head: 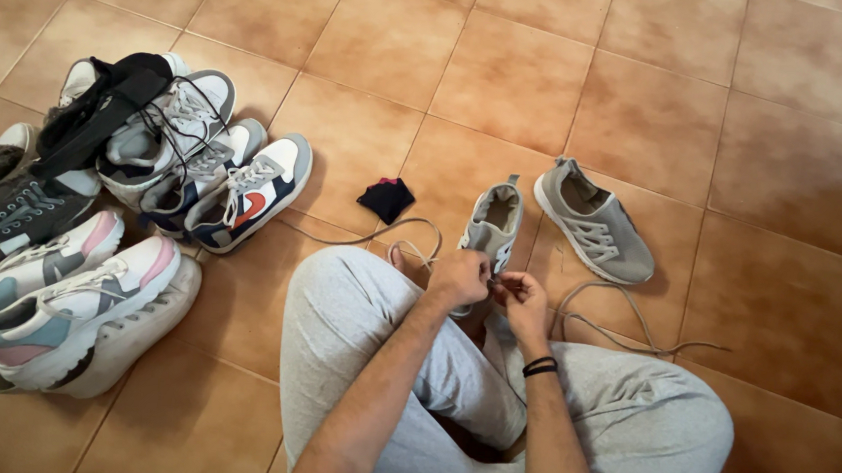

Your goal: The person sits on the floor and laces a gray sneaker by threading the laces through the eyelets and tying them. A small dark cloth is briefly handled and set aside. The task focuses on one shoe while several other shoes remain stacked nearby.

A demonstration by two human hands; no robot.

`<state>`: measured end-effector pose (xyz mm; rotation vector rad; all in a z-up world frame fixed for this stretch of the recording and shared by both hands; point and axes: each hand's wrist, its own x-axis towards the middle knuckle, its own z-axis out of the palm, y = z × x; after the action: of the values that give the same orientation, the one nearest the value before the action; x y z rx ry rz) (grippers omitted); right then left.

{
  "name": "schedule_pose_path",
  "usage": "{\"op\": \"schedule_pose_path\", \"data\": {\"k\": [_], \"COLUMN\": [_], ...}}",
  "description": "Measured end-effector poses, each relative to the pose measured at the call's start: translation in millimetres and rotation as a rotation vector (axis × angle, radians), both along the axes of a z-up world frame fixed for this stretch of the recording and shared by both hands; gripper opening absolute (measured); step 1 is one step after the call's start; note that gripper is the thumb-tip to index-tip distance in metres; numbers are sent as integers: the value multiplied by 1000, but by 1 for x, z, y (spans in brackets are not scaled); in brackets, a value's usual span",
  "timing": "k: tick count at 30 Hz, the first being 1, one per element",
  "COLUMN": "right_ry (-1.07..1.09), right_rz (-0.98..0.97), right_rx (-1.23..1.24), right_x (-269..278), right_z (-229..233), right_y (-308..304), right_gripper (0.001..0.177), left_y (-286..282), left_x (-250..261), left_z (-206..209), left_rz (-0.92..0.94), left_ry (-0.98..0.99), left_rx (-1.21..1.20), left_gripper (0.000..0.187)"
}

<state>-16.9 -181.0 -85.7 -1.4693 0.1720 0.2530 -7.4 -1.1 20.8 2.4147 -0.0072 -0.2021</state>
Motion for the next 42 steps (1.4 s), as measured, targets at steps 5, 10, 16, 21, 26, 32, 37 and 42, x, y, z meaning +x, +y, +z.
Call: {"op": "schedule_pose_path", "data": {"k": [5,10,16,21,26,32,37,42], "right_ry": [-46,-59,84,62,-100,-139,-315,-265], "right_rz": [6,14,2,23,43,74,157,224], "right_rx": [-9,10,61,-19,-131,-358,-696,-1064], "right_x": [0,1,-2,-2,-2,-6,-10,-6], "right_z": [-7,-12,3,6,-1,22,85,122], "right_y": [-1,-1,-3,0,4,5,-3,-28], "right_gripper": [16,17,12,12,8,4,10,13], "left_y": [-1,1,2,-1,1,-3,-3,-3], "left_x": [3,3,3,3,-1,-2,-1,4], "left_z": [-7,-15,-19,-10,-8,6,6,-2], "left_rz": [42,15,-7,-39,-45,-29,-25,-60], "left_ry": [27,31,8,66,25,51,-1,13], "left_rx": [13,9,12,41,66,59,36,69], "left_gripper": [11,14,14,15,18,23,24,23]}}
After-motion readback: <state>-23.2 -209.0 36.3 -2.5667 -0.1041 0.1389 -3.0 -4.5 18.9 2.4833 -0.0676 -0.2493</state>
